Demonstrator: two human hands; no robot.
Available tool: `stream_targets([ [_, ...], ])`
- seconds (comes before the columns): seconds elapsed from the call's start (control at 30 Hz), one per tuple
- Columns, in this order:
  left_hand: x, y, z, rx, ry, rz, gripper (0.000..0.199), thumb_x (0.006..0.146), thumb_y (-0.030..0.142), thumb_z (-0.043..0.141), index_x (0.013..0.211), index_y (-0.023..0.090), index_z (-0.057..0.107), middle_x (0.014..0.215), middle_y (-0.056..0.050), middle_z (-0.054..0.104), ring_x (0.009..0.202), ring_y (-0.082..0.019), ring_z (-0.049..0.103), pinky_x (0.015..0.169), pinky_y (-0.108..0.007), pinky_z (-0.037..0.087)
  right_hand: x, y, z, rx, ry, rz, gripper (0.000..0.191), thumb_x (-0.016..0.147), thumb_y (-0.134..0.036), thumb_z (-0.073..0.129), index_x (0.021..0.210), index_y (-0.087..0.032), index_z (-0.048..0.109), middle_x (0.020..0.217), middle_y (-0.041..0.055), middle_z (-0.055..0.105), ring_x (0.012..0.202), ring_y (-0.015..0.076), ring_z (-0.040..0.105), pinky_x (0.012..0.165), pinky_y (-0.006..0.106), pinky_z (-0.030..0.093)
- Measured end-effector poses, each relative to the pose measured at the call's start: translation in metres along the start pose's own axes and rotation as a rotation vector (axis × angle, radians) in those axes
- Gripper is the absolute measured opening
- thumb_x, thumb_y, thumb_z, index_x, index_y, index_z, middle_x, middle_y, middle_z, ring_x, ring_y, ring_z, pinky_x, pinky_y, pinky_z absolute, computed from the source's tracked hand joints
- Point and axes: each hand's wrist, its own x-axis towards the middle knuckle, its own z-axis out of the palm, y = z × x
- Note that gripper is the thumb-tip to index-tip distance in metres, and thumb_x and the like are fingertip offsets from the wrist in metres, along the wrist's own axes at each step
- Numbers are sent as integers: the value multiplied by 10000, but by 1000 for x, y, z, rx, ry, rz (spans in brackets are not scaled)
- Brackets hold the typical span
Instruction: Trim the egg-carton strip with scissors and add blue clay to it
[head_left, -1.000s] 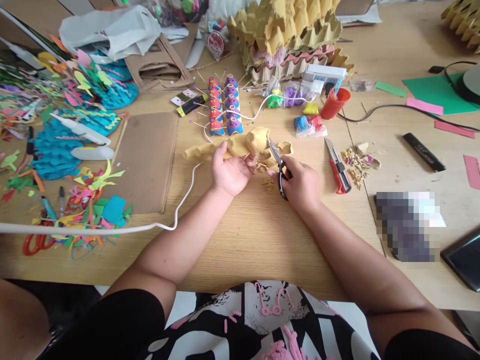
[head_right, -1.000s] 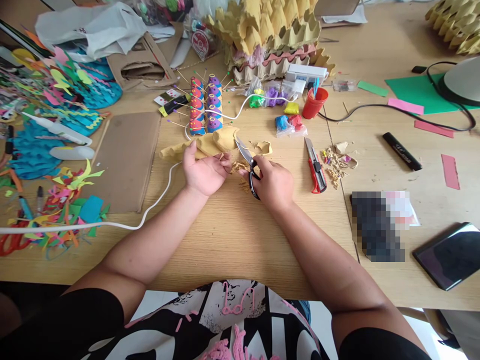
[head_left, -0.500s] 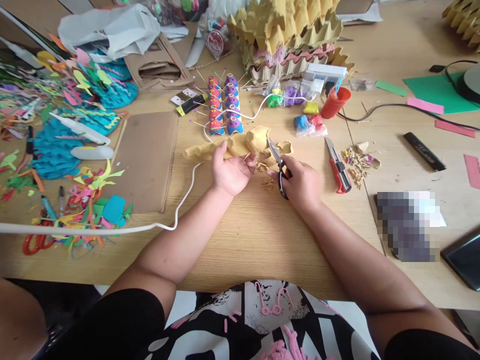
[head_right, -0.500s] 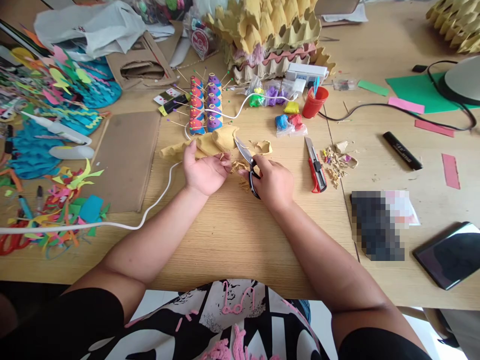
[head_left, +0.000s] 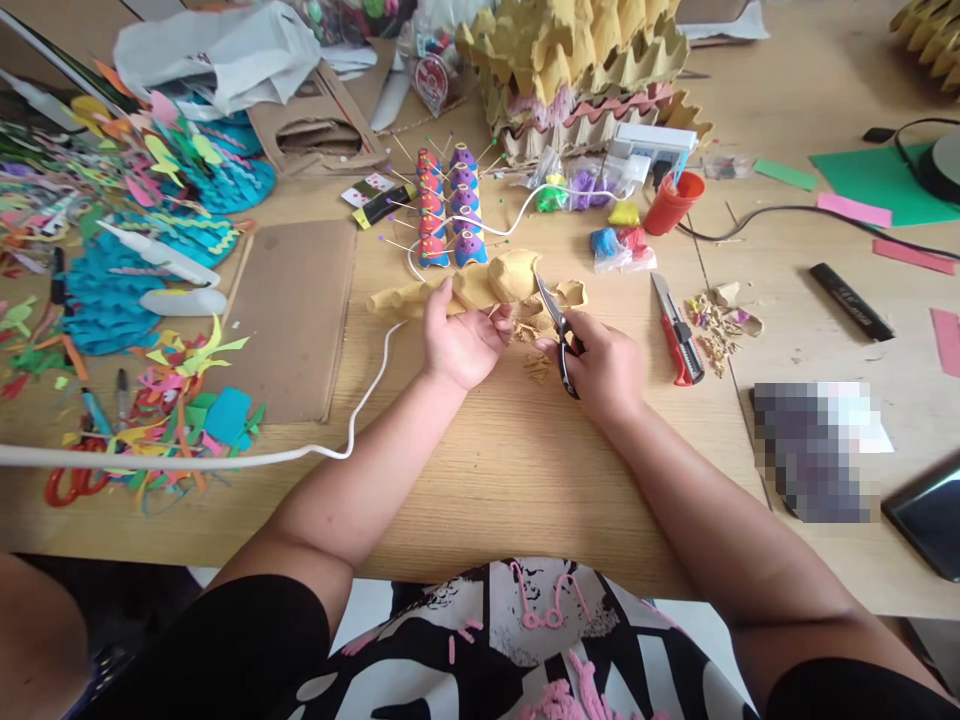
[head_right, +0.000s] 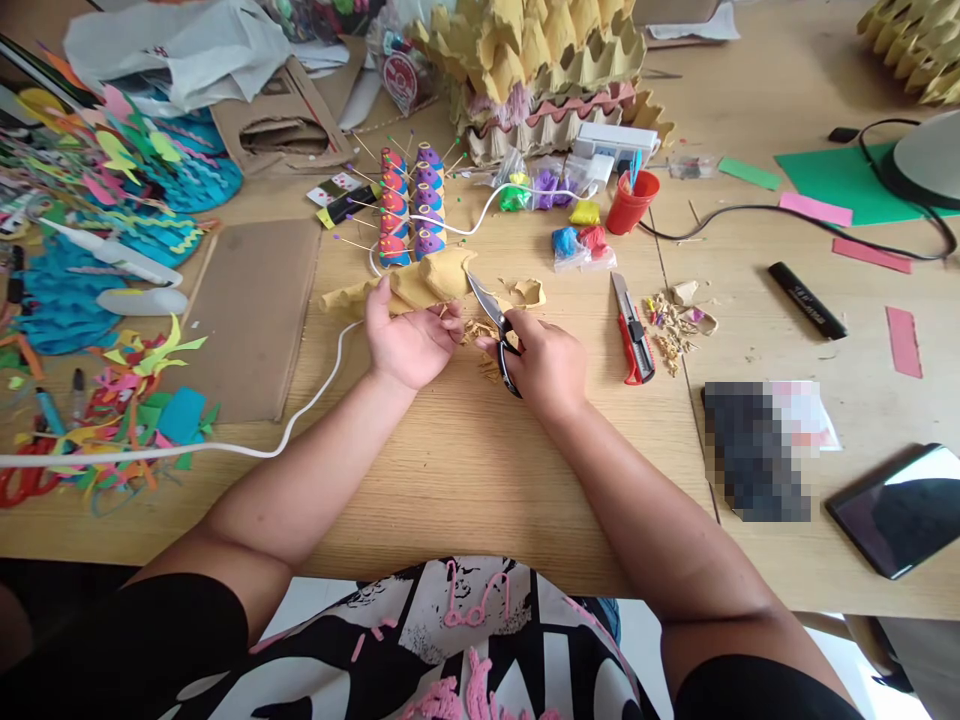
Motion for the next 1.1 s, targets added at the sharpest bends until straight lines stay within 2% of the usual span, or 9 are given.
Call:
stream_targets([
  [0.2, 0, 1, 2, -4, 17, 5, 454, 968, 687, 587, 1048, 270, 748, 969, -57, 807, 885, -231, 752, 700, -325, 525, 0, 0, 0, 32, -25, 7, 516, 1044, -715, 535, 995, -237, 722, 719, 29, 667, 640, 182, 531, 654, 293, 348],
  [0.43, 2, 0, 0, -23, 35, 30, 488, 962, 675, 590, 1236, 299, 735, 962, -56, 805, 918, -244, 771, 730, -339, 552, 1, -2, 0, 85, -53, 26, 509, 1026, -708, 559, 896, -237, 702, 677, 13, 634, 613, 167, 495, 634, 284, 343],
  [0.7, 1, 0, 1, -24, 30, 25, 494, 1006, 692, 554, 1085, 250, 759, 926, -56, 817, 850, -215, 774, 661, -308, 539, 0, 4, 3, 68, -45, 26, 531, 1031, -718, 535, 982, -229, 738, 713, 33, 671, 634, 181, 529, 645, 292, 341],
  [0.93, -2, 5, 12, -103, 76, -85, 702, 1025, 865, 389, 984, 269, 759, 808, -41, 786, 856, -193, 701, 627, -323, 460, 1, 5, 3, -84, -19, 6, 466, 1046, -626, 562, 1101, -219, 781, 763, 66, 713, 678, 206, 557, 653, 310, 289],
  [1.1, -1, 6, 14, -95, 108, -82, 583, 1056, 757, 499, 1009, 237, 756, 854, -26, 805, 799, -161, 741, 586, -273, 473, 1, 6, 3, -74, -16, 7, 420, 1045, -603, 574, 1073, -233, 770, 772, 57, 717, 683, 200, 556, 650, 306, 284],
])
